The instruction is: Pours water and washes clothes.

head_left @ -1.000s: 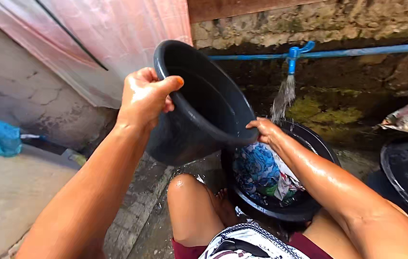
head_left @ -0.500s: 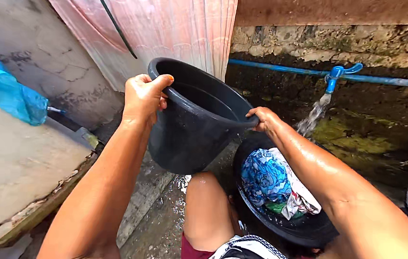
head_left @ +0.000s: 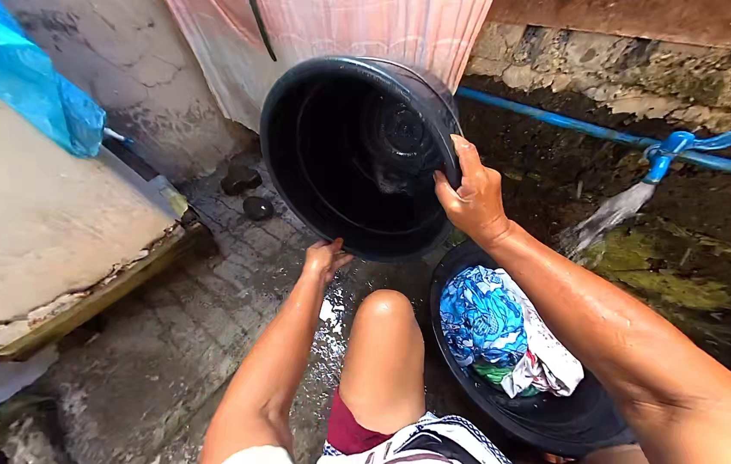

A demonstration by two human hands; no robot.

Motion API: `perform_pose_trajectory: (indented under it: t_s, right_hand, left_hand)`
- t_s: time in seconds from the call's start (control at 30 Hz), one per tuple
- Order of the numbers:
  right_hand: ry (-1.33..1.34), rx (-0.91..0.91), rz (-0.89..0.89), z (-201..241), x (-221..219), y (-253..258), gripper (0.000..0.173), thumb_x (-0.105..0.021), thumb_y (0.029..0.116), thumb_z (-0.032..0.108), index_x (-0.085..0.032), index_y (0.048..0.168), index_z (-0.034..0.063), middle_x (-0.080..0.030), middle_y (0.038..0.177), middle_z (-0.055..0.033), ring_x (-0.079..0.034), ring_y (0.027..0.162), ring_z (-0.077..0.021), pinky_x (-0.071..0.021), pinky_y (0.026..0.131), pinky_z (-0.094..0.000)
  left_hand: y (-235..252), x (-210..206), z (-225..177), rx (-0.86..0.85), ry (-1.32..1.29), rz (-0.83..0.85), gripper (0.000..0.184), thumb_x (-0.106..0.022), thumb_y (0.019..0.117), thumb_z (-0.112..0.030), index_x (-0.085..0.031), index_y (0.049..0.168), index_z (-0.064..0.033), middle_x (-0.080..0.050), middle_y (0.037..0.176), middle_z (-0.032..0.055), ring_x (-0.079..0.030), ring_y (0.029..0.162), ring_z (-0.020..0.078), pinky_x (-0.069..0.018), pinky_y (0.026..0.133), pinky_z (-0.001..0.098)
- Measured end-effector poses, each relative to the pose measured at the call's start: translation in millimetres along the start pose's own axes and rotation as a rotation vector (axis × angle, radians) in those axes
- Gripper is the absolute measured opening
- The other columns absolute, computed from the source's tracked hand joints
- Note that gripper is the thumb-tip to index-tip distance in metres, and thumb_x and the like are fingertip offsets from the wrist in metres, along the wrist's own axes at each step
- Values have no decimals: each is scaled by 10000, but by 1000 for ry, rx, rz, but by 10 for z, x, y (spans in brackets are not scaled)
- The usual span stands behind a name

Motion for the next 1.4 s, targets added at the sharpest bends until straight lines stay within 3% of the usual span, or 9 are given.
perform_pose_trajectory:
  t_s: [0.33, 0.53, 0.7, 0.77, 0.9, 1.0, 1.13, 1.23, 1.4]
  right_hand:
    - [-130, 424, 48, 446, 140, -372, 408, -636, 939, 108, -628, 1303, -77, -664, 696, -142, -637, 584, -265, -525, 545, -380]
    - [-86, 553, 109, 585, 152, -533, 332, -612, 952, 92, -670, 1250, -42, -577, 617, -84, -531, 541, -239, -421, 523, -358]
    - [-56, 598, 154, 630, 167, -593, 315, -611, 966, 93, -675, 1256, -10, -545, 600, -74, -514, 535, -238, -394, 511, -355]
    - [-37, 575, 152, 625, 178, -607, 311, -607, 969, 81, -677, 1261, 1, -535, 600, -83, -509, 534, -248, -397, 510, -362]
    - [38, 419, 103, 604, 235, -535, 313, -655, 924, 76, -716, 1220, -6, -602, 663, -126, -584, 590, -266, -472, 546, -367]
    - [84, 212, 178, 534, 253, -393, 424, -741, 935, 173, -654, 1289, -44, -741, 1022, -200, -722, 870, -273, -596, 777, -367]
    - [157, -20, 441, 326, 360, -241, 667, -705, 955, 378, -512, 1471, 1, -609, 1193, -182, -629, 1018, -219, -548, 874, -316]
    - [71, -20, 479, 131, 586, -439, 412, -657, 983, 275, -666, 1316, 33, -627, 1213, -189, -641, 1073, -270, -558, 918, -389]
    - [-39, -267, 846, -524, 894, -1329, 253, -638, 995, 188, -715, 1177, 30, -706, 1026, -167, -706, 875, -312, -589, 819, -536]
  left_hand:
    - [359, -772, 351, 174, -163, 203, 424, -539, 1047, -72, -415, 1447, -5, -561, 1332, 194, -653, 1056, 266, -594, 847, 396]
    - [-135, -733, 96, 87, -190, 203, 210, -472, 1046, -20, -502, 1253, -39, -612, 990, 63, -621, 794, 128, -567, 711, 282]
    - [-495, -635, 2, 192, -152, 101, 313, -309, 1117, -88, -435, 1395, -18, -576, 1218, 125, -585, 982, 148, -510, 877, 281]
    - [-475, -607, 65, 161, -152, 138, 334, -274, 1116, -59, -413, 1417, -26, -545, 1240, 113, -555, 1033, 143, -481, 934, 284]
    - [116, -474, 570, -94, -374, 221, 184, -380, 1082, -66, -522, 1194, -96, -656, 987, 19, -652, 884, 117, -572, 829, 310]
    - [287, -296, 808, -82, -515, 232, 269, -522, 1050, -114, -510, 1317, -78, -677, 1163, 98, -677, 1053, 225, -573, 932, 448]
    - [92, 121, 877, -121, -430, 167, 316, -543, 956, 5, -523, 1256, -91, -674, 1135, 88, -673, 1033, 224, -579, 897, 467]
    - [6, 297, 835, -63, -303, 23, 319, -553, 911, 44, -519, 1213, -51, -671, 1052, 106, -688, 922, 216, -599, 809, 437]
    - [34, 261, 989, 183, -66, -207, 427, -607, 870, 7, -497, 1282, 2, -631, 1050, 184, -673, 819, 246, -600, 694, 403]
Point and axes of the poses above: each hand's wrist, its own y-axis towards the middle knuckle, its own x-axis out of the back of the hand, z = x × y, the point moved 5 cm from there along y, towards the middle knuckle
